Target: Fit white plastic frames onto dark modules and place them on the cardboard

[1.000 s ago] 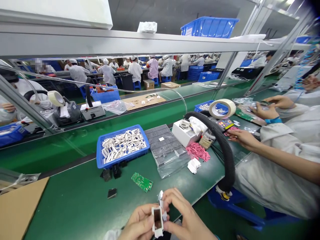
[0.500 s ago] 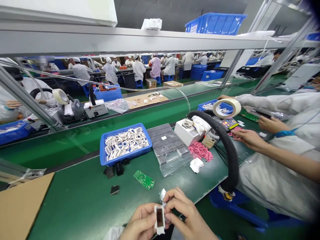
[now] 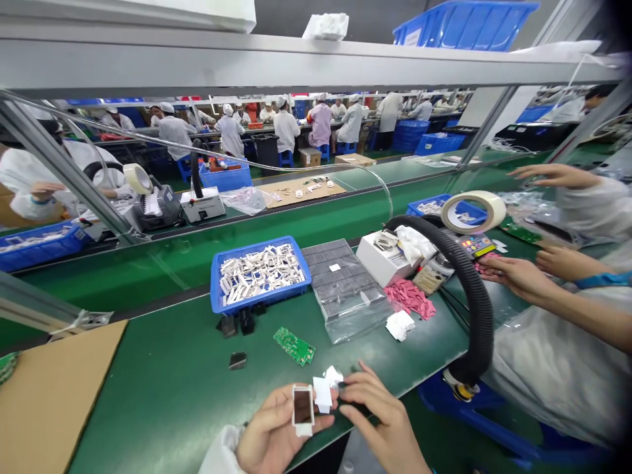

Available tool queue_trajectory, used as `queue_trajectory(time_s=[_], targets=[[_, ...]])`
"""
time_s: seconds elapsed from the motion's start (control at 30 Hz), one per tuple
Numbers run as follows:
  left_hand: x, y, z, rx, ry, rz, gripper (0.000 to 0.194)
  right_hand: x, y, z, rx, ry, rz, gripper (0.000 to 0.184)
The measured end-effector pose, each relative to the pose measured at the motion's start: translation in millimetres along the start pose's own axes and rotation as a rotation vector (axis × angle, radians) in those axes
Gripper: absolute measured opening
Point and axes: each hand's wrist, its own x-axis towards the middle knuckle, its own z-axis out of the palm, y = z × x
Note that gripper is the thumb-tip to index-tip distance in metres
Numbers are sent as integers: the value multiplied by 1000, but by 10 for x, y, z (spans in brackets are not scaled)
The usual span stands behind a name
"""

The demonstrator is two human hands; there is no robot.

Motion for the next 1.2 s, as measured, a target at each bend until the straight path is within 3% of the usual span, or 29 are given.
queue_trajectory(time_s=[0.13, 0.23, 0.33, 0.4, 0.5, 0.63, 0.83, 1.07, 1.2], targets=[[16, -27, 21, -65, -56, 18, 32, 76, -255, 107, 387, 72, 228, 46], [18, -39, 54, -69, -94, -4, 34, 141, -385, 178, 616, 83, 294, 32], [-2, -42, 86, -73, -66, -32, 30, 186, -446, 143, 758, 102, 263, 24], [-18, -44, 95, -75, -7, -32, 26, 211, -484, 57, 706, 94, 237, 23], [-27, -47, 91, -32, 74, -48, 23, 253, -565, -107, 388, 25, 170, 33], [-2, -51, 107, 12, 72, -60, 24, 323, -673, -244, 39, -116, 7, 48], [-2, -33, 213, 21, 141, -11, 26, 387, -709, -211, -70, -114, -209, 36], [-52, 67, 291, 38, 266, -45, 28, 258, -655, -59, -225, -50, -215, 48], [-43, 44, 253, 68, 288, -44, 29, 188, -613, 20, -180, -4, -233, 58]])
